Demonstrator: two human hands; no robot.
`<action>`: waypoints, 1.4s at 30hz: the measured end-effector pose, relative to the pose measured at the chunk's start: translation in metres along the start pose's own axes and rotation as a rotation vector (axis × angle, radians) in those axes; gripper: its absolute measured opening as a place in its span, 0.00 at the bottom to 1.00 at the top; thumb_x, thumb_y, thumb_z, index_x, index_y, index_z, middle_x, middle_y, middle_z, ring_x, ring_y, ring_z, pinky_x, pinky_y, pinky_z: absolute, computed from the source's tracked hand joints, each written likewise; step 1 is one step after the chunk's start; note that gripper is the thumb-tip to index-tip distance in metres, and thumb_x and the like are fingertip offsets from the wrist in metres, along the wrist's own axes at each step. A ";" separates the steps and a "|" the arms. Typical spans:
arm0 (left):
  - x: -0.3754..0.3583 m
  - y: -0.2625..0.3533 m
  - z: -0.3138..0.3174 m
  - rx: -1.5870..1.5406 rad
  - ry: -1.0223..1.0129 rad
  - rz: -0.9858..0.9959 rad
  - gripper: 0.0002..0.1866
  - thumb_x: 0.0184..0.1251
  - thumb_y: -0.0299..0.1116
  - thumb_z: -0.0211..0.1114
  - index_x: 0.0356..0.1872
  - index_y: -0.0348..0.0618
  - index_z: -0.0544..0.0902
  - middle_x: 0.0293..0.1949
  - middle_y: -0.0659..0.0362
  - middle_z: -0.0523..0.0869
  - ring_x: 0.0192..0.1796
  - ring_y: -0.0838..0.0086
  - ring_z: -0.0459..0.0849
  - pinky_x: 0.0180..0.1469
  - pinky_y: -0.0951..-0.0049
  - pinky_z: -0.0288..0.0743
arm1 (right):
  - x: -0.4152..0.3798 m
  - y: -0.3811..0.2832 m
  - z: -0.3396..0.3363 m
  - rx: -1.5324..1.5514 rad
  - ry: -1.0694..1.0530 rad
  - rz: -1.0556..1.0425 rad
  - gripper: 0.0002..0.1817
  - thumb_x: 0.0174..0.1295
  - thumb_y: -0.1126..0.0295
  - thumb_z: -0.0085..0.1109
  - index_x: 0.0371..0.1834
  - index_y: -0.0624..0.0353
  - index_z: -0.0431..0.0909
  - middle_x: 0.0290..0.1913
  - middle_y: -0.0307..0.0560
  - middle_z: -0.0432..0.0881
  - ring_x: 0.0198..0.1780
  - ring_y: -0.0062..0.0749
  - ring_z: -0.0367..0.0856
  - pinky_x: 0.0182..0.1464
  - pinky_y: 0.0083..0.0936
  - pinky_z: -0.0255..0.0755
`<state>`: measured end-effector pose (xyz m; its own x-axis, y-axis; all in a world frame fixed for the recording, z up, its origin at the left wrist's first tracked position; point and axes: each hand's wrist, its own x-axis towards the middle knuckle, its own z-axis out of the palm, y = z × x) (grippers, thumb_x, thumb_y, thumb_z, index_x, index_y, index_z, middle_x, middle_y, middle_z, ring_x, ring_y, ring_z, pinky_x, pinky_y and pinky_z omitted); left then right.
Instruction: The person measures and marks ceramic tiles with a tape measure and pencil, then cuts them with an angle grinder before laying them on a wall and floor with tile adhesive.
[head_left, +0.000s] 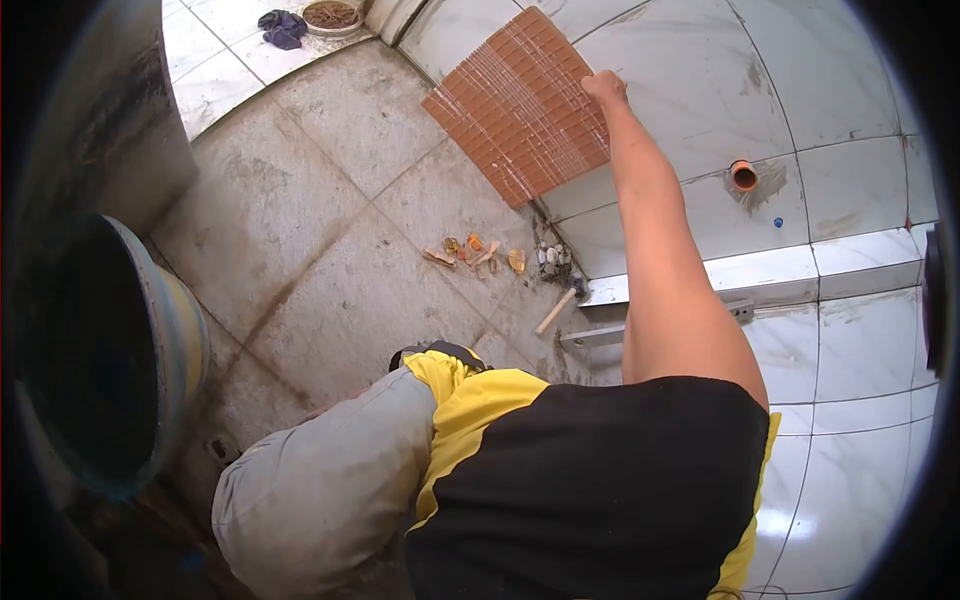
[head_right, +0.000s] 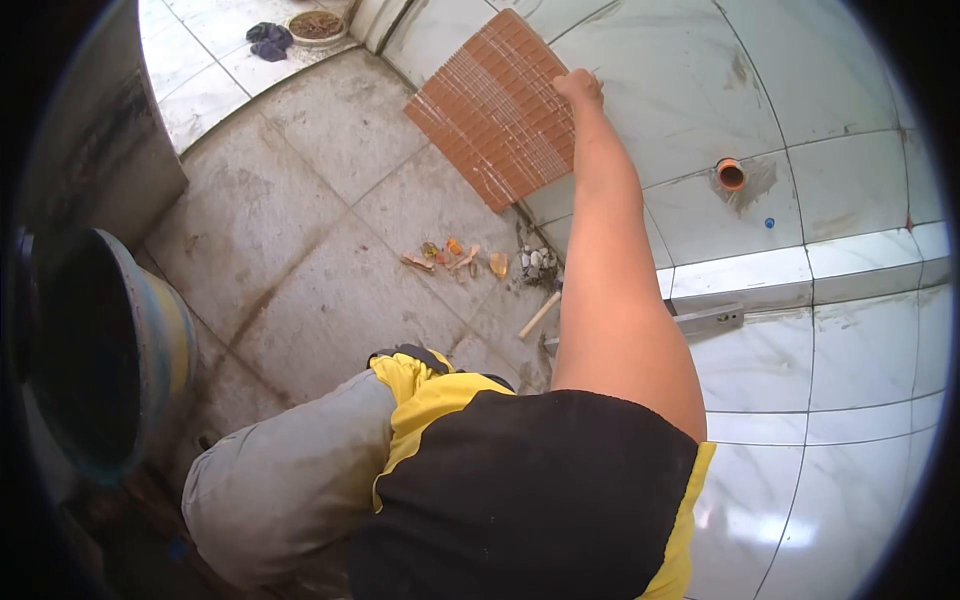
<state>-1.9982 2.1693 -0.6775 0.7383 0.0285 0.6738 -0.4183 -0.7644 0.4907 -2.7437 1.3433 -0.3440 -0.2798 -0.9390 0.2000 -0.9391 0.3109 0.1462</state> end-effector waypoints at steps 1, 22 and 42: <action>0.009 0.001 0.000 0.000 0.017 0.010 0.23 0.64 0.49 0.66 0.47 0.37 0.86 0.39 0.51 0.88 0.34 0.61 0.85 0.35 0.63 0.81 | -0.002 -0.009 -0.010 0.033 -0.066 0.050 0.29 0.59 0.54 0.60 0.59 0.64 0.78 0.63 0.56 0.77 0.67 0.50 0.72 0.66 0.40 0.70; 0.145 0.035 -0.214 -0.058 0.705 -0.189 0.27 0.69 0.55 0.61 0.42 0.34 0.86 0.39 0.45 0.87 0.34 0.58 0.84 0.37 0.60 0.82 | -0.083 -0.065 -0.017 -0.032 -0.081 -0.941 0.25 0.52 0.52 0.70 0.47 0.59 0.85 0.40 0.51 0.89 0.42 0.42 0.87 0.44 0.37 0.78; 0.003 0.344 -0.311 -1.570 -0.964 -0.034 0.30 0.78 0.51 0.49 0.70 0.41 0.69 0.53 0.47 0.84 0.50 0.65 0.86 0.54 0.65 0.79 | -0.543 -0.032 -0.501 0.803 0.285 -1.812 0.14 0.60 0.67 0.67 0.43 0.66 0.83 0.34 0.39 0.86 0.34 0.16 0.79 0.38 0.15 0.70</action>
<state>-2.3042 2.1065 -0.3346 0.5295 -0.7374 0.4193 -0.0302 0.4776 0.8780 -2.4615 1.9166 0.0276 0.8776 0.0424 0.4775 0.0766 -0.9957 -0.0524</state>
